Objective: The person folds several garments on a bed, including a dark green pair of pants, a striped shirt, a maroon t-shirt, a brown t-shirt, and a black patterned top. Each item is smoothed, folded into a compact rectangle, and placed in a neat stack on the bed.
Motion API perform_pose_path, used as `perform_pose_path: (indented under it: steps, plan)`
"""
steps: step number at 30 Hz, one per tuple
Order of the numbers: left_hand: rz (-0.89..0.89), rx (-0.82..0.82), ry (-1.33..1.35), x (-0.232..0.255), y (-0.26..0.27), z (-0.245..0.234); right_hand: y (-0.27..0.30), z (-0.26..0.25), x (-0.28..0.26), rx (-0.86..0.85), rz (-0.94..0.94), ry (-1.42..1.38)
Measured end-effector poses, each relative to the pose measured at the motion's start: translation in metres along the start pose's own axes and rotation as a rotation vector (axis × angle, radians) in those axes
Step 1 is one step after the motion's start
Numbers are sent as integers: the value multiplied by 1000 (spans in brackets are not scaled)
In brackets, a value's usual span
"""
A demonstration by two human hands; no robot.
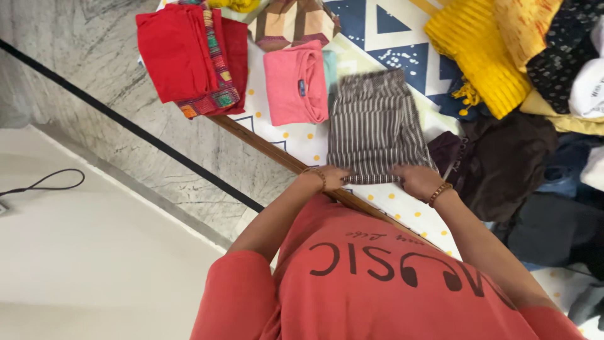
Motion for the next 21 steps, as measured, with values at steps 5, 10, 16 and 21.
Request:
perform_pose_path:
  steps: [5, 10, 16, 21]
  plan:
    - [37, -20, -9, -14, -16, 28, 7, 0, 6, -212, 60, 51]
    - [-6, 88, 84, -43, -38, -9, -21, -33, 42, -37, 49, -7]
    - [-56, 442, 350, -62, -48, -94, -71, -93, 82, 340, 210, -455]
    - [-239, 683, 293, -39, -38, -142, -104, -88, 98, 529, 211, -596]
Point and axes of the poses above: each hand's wrist, its own y-axis away from the middle knuckle, its own z-axis out of the palm, x = y × z, the point moved 2 cm from there along -y, towards the middle knuckle, and after that the axes turned 12 degrees about x, right-handed, at the moved point
